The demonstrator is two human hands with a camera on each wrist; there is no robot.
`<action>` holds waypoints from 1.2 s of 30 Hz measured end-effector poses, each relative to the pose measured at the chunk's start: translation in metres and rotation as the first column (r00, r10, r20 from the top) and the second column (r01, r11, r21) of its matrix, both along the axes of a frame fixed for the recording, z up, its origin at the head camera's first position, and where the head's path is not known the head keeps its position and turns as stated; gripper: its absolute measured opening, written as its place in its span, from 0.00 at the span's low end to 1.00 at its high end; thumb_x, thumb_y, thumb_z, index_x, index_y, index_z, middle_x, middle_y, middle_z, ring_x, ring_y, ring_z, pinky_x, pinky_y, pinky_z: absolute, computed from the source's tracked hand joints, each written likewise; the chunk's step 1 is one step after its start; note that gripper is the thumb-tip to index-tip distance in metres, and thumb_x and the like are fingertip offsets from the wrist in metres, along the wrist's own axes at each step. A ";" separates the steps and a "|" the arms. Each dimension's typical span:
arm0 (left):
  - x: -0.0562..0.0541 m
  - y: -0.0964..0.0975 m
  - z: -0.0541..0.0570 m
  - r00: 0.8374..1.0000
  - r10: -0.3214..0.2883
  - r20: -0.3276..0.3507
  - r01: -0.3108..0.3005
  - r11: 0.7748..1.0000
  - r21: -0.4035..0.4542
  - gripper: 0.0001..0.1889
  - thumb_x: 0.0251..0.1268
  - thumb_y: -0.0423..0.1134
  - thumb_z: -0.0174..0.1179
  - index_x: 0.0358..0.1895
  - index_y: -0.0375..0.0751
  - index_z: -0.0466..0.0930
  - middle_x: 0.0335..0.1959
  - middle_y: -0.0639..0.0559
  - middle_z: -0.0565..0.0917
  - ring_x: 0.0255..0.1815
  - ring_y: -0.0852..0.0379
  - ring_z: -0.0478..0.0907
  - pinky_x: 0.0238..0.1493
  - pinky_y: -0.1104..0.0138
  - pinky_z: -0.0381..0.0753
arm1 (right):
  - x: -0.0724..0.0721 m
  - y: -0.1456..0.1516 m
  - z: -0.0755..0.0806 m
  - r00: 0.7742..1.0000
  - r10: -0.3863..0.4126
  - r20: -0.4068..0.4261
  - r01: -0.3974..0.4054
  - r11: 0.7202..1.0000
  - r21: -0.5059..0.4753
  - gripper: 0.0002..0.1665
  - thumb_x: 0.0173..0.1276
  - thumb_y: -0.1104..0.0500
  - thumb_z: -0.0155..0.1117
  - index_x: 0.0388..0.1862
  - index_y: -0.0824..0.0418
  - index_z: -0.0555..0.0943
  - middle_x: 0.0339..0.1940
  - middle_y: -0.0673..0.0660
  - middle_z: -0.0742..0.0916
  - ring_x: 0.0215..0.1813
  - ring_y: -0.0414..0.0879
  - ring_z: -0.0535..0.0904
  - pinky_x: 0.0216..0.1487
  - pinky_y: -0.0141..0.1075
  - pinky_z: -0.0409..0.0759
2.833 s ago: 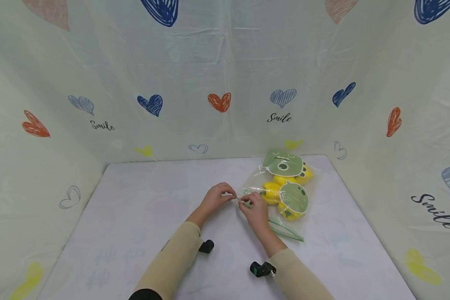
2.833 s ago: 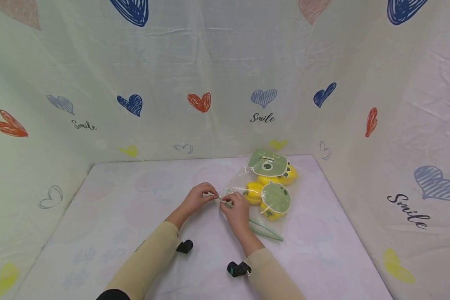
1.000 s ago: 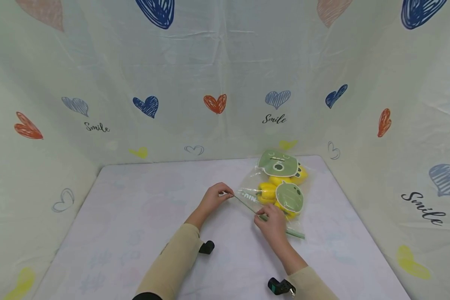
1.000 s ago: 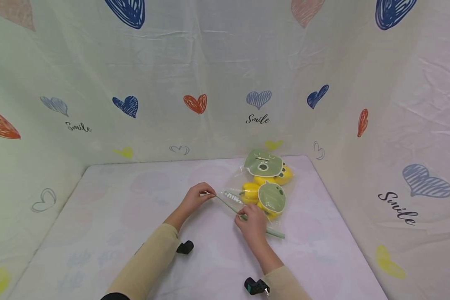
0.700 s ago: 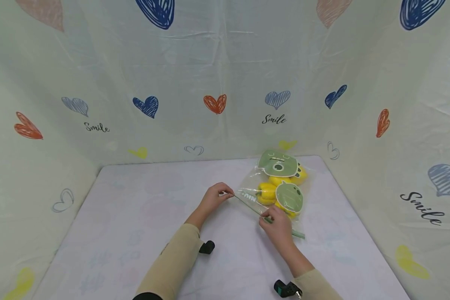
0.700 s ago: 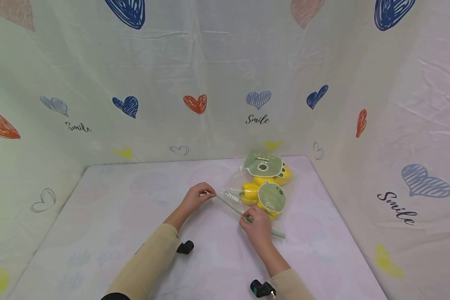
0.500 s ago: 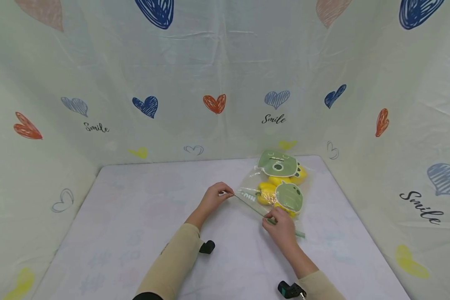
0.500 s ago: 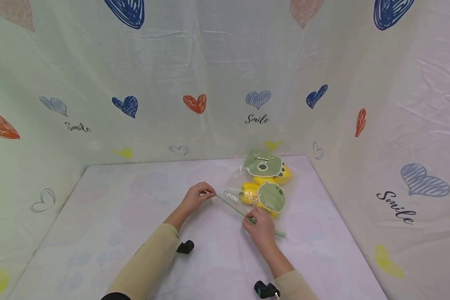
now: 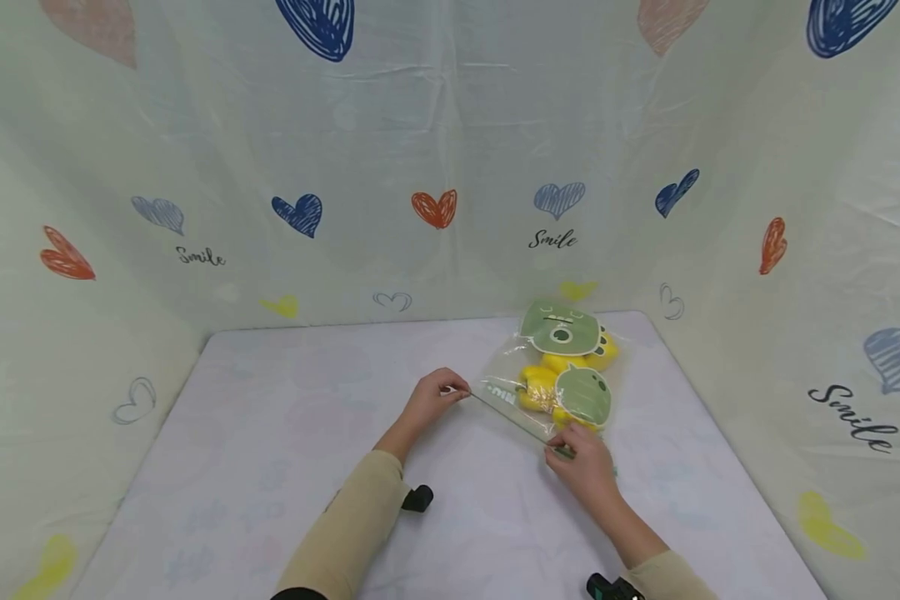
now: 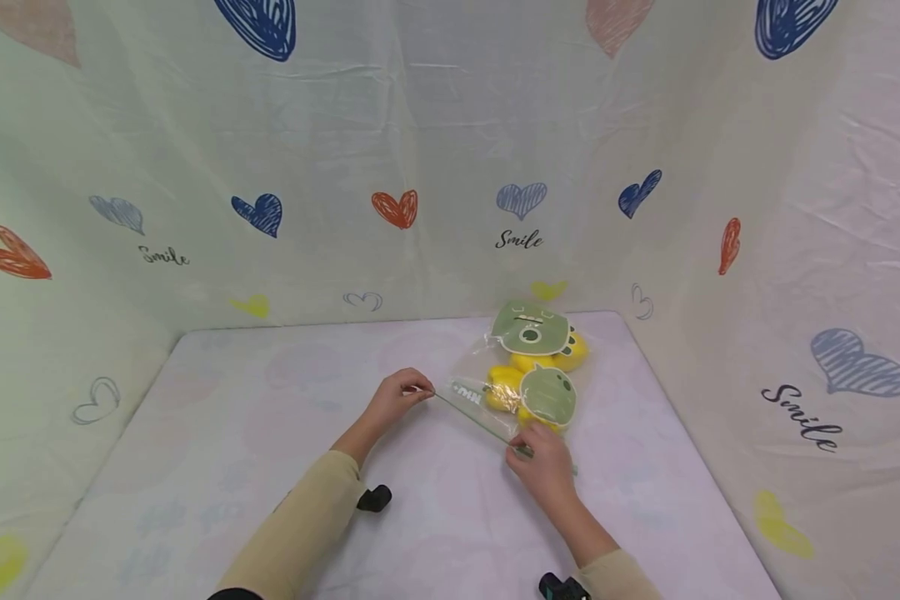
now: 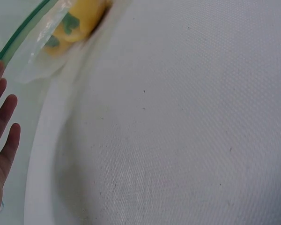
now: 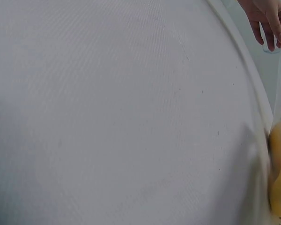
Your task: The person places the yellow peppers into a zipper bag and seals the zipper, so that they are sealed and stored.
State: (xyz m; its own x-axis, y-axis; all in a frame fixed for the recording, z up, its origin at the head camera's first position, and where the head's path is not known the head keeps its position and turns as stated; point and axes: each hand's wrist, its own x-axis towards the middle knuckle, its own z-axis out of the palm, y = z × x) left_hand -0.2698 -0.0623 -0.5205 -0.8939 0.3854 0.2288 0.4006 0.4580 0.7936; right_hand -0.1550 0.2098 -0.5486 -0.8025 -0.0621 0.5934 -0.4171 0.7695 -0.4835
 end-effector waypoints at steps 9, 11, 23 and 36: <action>0.002 0.000 -0.002 1.000 -0.018 -0.021 0.018 1.000 0.023 0.02 0.61 0.31 0.66 0.36 0.40 0.86 0.37 0.52 0.83 0.44 0.53 0.79 0.45 0.62 0.80 | 0.006 0.018 0.001 1.000 0.010 -0.009 -0.010 0.998 0.063 0.14 0.37 0.69 0.75 0.20 0.54 0.81 0.23 0.43 0.77 0.27 0.38 0.69 0.28 0.35 0.69; 0.002 0.000 -0.002 1.000 -0.008 -0.011 0.008 1.000 0.020 0.02 0.61 0.32 0.66 0.36 0.40 0.86 0.37 0.53 0.83 0.43 0.54 0.79 0.45 0.63 0.80 | 0.007 0.022 0.001 1.000 0.027 -0.016 -0.026 0.997 0.075 0.13 0.37 0.68 0.74 0.20 0.55 0.81 0.23 0.43 0.78 0.28 0.39 0.70 0.30 0.37 0.70; 0.004 -0.001 -0.002 1.000 -0.003 -0.011 0.003 1.000 0.021 0.02 0.61 0.32 0.66 0.36 0.40 0.86 0.37 0.52 0.83 0.43 0.53 0.79 0.45 0.63 0.79 | 0.013 0.034 0.006 0.998 -0.016 0.064 0.009 0.994 0.109 0.18 0.36 0.69 0.80 0.20 0.51 0.80 0.24 0.40 0.76 0.31 0.37 0.72 0.33 0.38 0.71; 0.004 0.000 0.000 1.000 0.015 0.024 -0.015 1.000 0.001 0.02 0.61 0.33 0.67 0.36 0.41 0.86 0.36 0.55 0.83 0.44 0.56 0.80 0.46 0.63 0.80 | 0.016 0.058 0.001 0.994 0.101 -0.045 -0.096 0.989 0.112 0.16 0.32 0.70 0.76 0.19 0.53 0.83 0.23 0.40 0.76 0.29 0.38 0.70 0.31 0.29 0.63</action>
State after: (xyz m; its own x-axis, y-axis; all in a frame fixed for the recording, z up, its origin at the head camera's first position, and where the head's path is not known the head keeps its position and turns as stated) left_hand -0.2655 -0.0626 -0.5201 -0.9048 0.3718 0.2073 0.3744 0.4632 0.8033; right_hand -0.1393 0.2675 -0.5479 -0.7585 -0.2065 0.6181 -0.5152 0.7707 -0.3748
